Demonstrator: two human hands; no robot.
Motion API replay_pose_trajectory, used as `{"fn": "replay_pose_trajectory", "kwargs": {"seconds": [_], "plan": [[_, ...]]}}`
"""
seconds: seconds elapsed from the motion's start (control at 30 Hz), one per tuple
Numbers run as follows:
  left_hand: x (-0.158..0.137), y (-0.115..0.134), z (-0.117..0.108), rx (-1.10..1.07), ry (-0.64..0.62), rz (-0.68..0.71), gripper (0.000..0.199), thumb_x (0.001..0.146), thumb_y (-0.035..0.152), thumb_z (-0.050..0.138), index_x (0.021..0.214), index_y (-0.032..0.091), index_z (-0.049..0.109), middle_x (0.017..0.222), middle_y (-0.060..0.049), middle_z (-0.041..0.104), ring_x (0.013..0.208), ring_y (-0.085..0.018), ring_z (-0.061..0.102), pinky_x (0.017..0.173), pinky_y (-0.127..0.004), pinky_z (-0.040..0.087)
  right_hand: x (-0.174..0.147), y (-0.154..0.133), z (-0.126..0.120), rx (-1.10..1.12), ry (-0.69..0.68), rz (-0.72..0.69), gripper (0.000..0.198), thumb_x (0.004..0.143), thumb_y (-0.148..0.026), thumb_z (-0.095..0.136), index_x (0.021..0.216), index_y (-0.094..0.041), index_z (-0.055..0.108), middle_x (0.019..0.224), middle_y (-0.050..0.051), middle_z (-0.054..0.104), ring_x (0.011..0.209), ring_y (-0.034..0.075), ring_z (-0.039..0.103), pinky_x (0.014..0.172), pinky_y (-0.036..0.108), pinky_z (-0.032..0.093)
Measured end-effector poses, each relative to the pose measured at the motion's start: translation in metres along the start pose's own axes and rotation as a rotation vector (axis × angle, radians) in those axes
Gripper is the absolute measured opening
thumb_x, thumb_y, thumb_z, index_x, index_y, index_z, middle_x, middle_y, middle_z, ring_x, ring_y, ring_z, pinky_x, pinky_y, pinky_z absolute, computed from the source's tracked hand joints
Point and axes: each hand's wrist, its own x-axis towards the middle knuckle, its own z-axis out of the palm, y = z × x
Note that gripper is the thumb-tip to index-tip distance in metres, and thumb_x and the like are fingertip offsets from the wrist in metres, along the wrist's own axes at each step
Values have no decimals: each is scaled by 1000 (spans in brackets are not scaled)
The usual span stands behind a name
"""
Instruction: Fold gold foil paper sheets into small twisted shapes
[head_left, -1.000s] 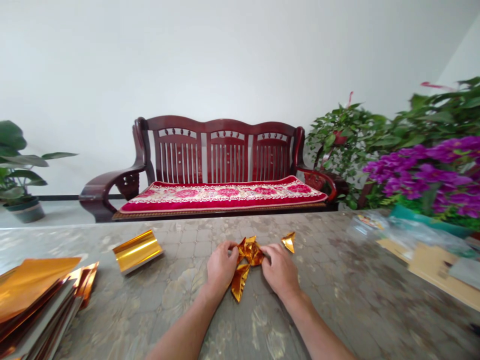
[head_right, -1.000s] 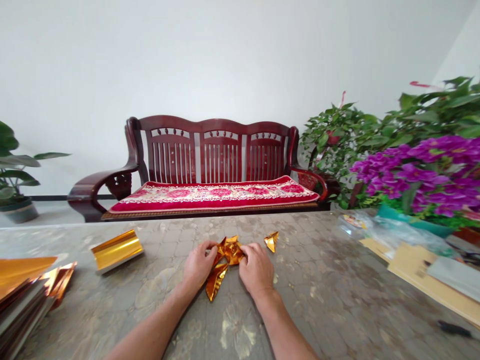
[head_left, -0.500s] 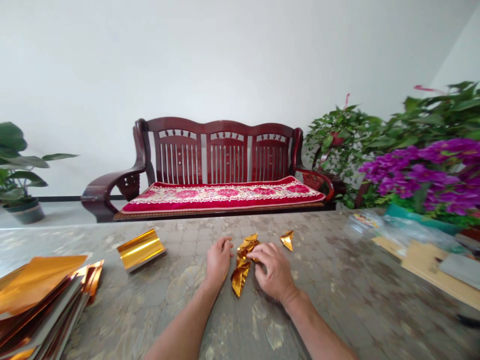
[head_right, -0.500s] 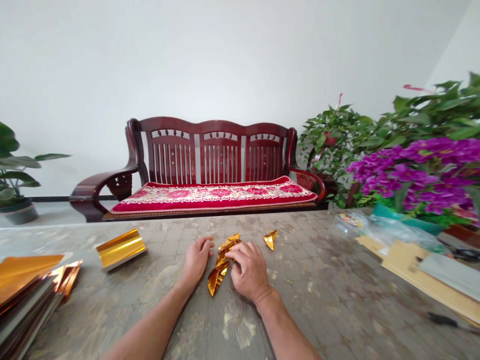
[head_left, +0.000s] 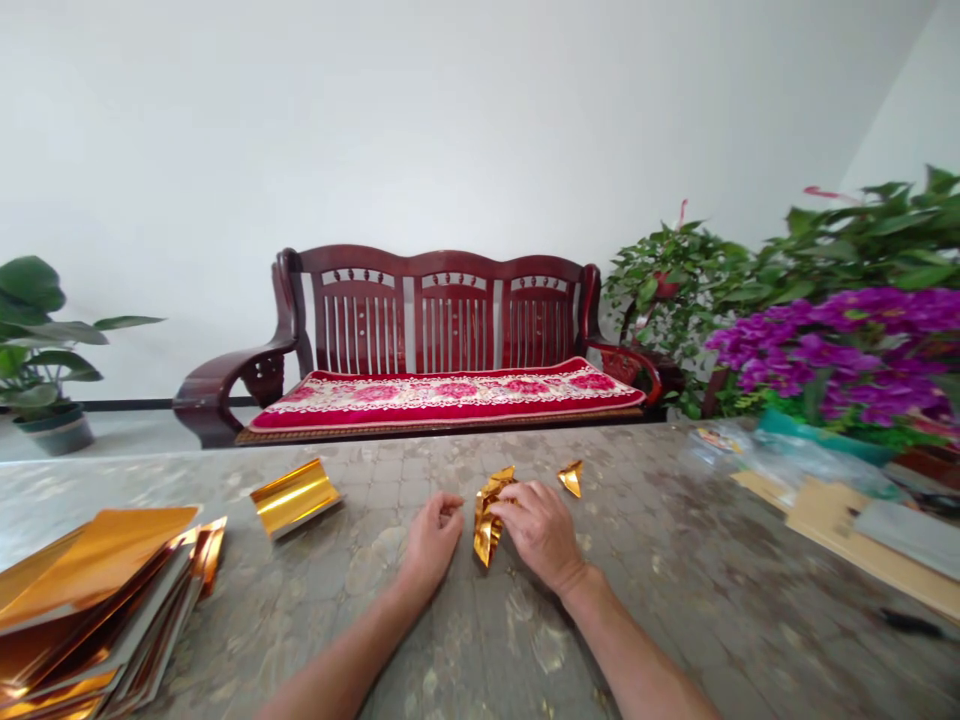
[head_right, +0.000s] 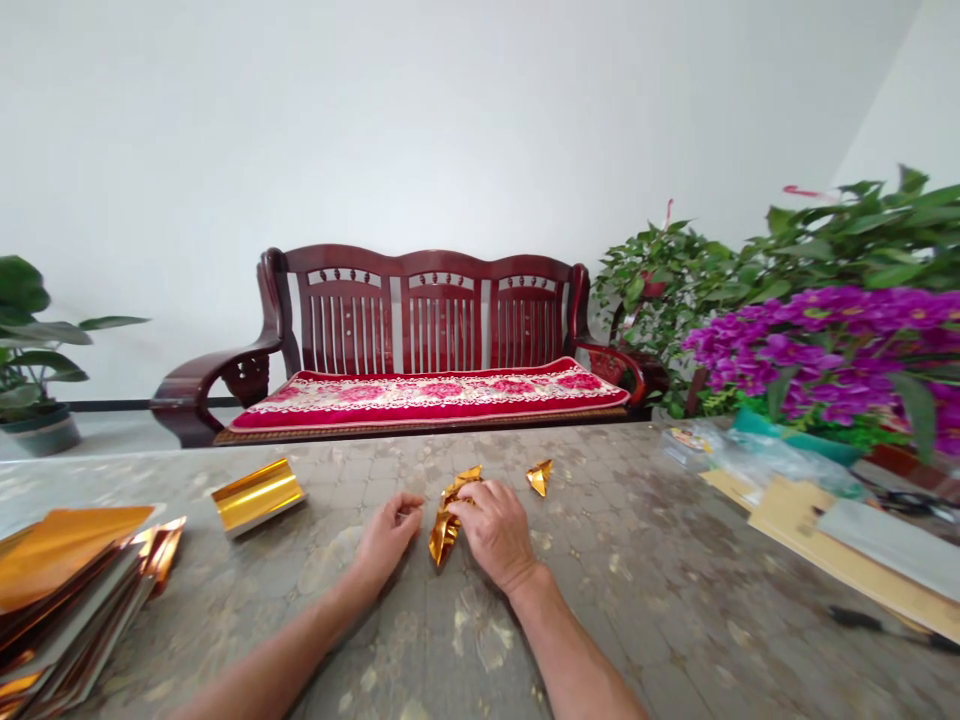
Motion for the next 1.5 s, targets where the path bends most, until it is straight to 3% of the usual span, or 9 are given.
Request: {"fn": "replay_pose_trajectory", "kwargs": {"seconds": [0.27, 0.43, 0.57, 0.67, 0.8, 1.0, 1.13, 1.33, 1.5], "plan": [[-27, 16, 5, 339, -180, 235, 23, 80, 14, 51, 94, 22, 68, 94, -2, 67, 77, -15, 62, 73, -25, 43, 7, 13, 7, -20, 16, 53, 26, 91, -15, 56, 103, -30, 73, 109, 2, 70, 99, 21, 57, 87, 35, 41], [-29, 15, 5, 397, -219, 267, 28, 81, 12, 50, 98, 24, 70, 100, -3, 66, 88, -17, 63, 79, -24, 45, -1, 38, 10, 24, 191, 346, 38, 85, -6, 45, 99, -26, 74, 106, 3, 69, 102, 18, 59, 93, 33, 43], [-29, 12, 2, 340, -170, 253, 31, 82, 9, 47, 98, 22, 69, 101, -5, 65, 88, -18, 63, 81, -27, 46, -13, 72, 9, -79, 291, 638, 37, 86, -14, 40, 108, -18, 69, 110, 11, 64, 106, 24, 55, 95, 39, 42], [-28, 12, 1, 365, -103, 266, 32, 80, 8, 47, 100, 21, 68, 108, -7, 63, 101, -21, 60, 90, -31, 45, -22, 90, 9, -143, 229, 812, 33, 86, -33, 49, 107, -16, 68, 99, 13, 64, 93, 26, 58, 84, 39, 45], [-26, 13, 1, 402, -130, 295, 37, 80, 13, 50, 113, 20, 66, 123, -9, 60, 116, -23, 55, 102, -34, 40, -26, 97, 9, -192, 95, 892, 35, 83, -45, 56, 101, -19, 71, 89, 11, 66, 83, 25, 60, 73, 35, 45], [-27, 16, 3, 472, -210, 317, 52, 79, 16, 50, 130, 23, 59, 136, -7, 58, 125, -24, 50, 108, -38, 35, -22, 97, 9, -259, 12, 917, 29, 82, -43, 58, 99, -23, 73, 93, 10, 68, 83, 24, 60, 67, 32, 43], [-28, 16, 4, 505, -260, 346, 57, 80, 18, 49, 137, 22, 54, 141, -6, 55, 130, -24, 47, 112, -38, 32, -21, 95, 9, -278, -17, 871, 22, 82, -32, 61, 99, -25, 73, 93, 9, 70, 80, 23, 59, 64, 30, 39], [-28, 14, 5, 538, -277, 353, 59, 80, 17, 48, 138, 21, 53, 144, -6, 53, 132, -23, 45, 113, -38, 30, -20, 84, 7, -279, -29, 667, 18, 83, -16, 61, 91, -26, 73, 86, 3, 70, 82, 21, 55, 68, 30, 35], [-27, 12, 5, 509, -257, 361, 56, 79, 14, 47, 134, 19, 55, 140, -7, 55, 129, -22, 48, 112, -37, 32, -19, 72, 4, -258, 0, 474, 20, 86, -14, 59, 95, -25, 73, 91, 5, 70, 93, 24, 52, 78, 33, 34]]}}
